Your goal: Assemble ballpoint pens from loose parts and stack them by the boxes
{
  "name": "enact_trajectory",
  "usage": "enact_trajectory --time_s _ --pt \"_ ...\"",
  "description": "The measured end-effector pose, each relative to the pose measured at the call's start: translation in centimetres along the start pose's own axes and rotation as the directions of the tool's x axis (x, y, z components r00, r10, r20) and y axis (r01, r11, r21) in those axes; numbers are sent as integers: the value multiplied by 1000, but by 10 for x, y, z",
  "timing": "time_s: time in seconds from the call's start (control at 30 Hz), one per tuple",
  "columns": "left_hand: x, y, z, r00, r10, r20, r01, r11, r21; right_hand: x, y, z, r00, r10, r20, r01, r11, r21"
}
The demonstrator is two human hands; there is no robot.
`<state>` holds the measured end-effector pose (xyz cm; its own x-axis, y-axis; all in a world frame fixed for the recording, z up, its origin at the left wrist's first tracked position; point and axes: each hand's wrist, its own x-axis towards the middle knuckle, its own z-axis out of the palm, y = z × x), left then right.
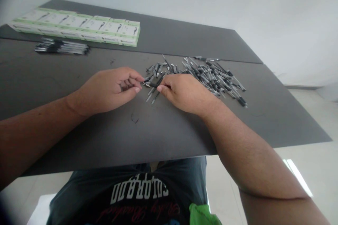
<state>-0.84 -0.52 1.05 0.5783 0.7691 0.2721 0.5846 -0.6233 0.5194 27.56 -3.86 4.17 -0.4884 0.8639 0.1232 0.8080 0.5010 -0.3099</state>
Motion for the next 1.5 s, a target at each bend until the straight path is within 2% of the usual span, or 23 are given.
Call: enact_trajectory --time_s 0.13,0.43,0.67,0.93,1.13,1.33,1.5 --pt "5 -12 1 1000 7 23 -10 993 114 0 -1 -5 996 79 -44 -81 996 -31" --pt "11 -30 7 983 118 144 -148 963 224 0 -4 -8 991 102 -84 -100 995 28" --pt "10 -33 11 976 156 151 -196 934 299 0 -4 -7 990 94 -100 -92 995 27" --pt "9 -29 6 967 185 173 -235 913 333 0 -3 -6 990 87 -111 -84 996 27" --pt "11 -22 4 946 211 244 -283 907 311 0 -3 -6 990 90 -105 -89 996 20" --pt "11 -20 1 939 156 306 -262 901 345 0 -4 -6 991 85 -98 -84 996 21" --pt "10 -16 -5 944 112 310 -226 905 362 0 -4 -6 992 87 -87 -86 996 24"
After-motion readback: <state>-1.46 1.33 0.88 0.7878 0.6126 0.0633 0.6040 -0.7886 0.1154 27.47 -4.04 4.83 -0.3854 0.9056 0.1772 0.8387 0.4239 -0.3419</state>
